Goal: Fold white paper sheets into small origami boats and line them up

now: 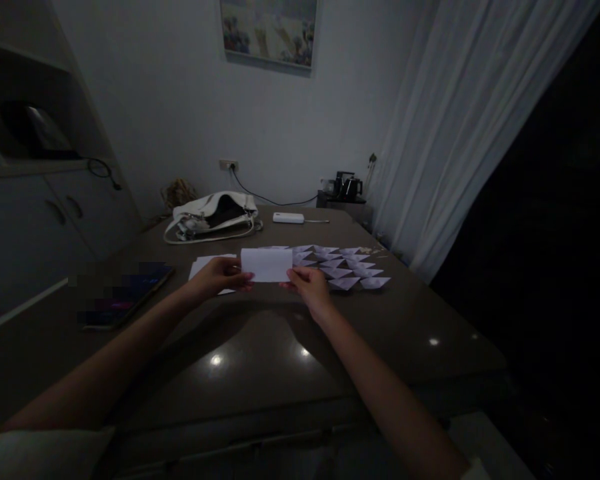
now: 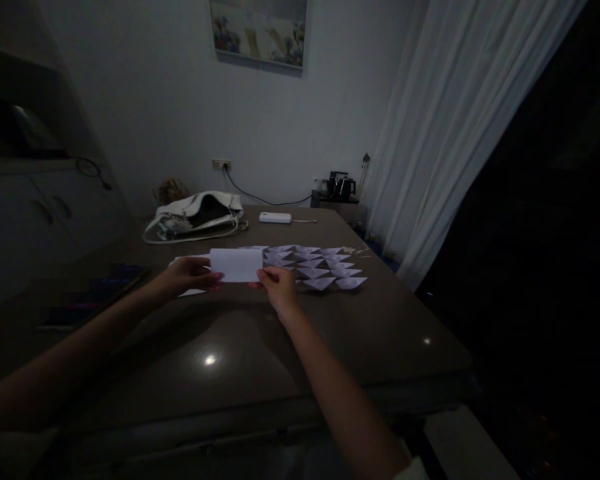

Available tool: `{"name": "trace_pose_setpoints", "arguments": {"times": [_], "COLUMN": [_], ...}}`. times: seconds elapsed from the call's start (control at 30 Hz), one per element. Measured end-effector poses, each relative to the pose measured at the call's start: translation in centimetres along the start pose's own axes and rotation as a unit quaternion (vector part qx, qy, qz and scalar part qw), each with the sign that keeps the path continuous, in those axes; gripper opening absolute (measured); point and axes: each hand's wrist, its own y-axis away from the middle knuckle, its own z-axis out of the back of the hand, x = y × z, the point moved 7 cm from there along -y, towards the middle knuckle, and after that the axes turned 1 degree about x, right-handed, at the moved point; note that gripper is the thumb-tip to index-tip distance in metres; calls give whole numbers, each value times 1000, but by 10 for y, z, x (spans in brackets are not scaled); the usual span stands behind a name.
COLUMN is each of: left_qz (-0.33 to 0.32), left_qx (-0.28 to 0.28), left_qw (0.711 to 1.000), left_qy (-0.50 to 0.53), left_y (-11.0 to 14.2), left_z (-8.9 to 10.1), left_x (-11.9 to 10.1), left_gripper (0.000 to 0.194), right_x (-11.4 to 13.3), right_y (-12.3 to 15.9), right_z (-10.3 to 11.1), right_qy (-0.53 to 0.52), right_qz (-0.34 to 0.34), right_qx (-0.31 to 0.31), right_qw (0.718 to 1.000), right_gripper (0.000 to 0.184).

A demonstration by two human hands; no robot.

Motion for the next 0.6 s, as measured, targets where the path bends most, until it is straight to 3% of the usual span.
{"name": "trace_pose_setpoints", "arguments": {"times": [0.23, 0.6], "left_qz": [0, -9], "left_qx": [-9, -7], "left_qw": [1000, 1000], "left_qy": [-1, 15], "left_y": [0, -4], "left_z": [1, 6], "left_x": [0, 6], "left_gripper": [50, 49], "right_x": [2, -3], "right_y": [2, 2], "right_z": [3, -2], "right_qy": [-51, -147], "right_qz": [-8, -56], "right_qx": [-38, -3], "right_qw": [998, 988], "right_gripper": [34, 25]}}
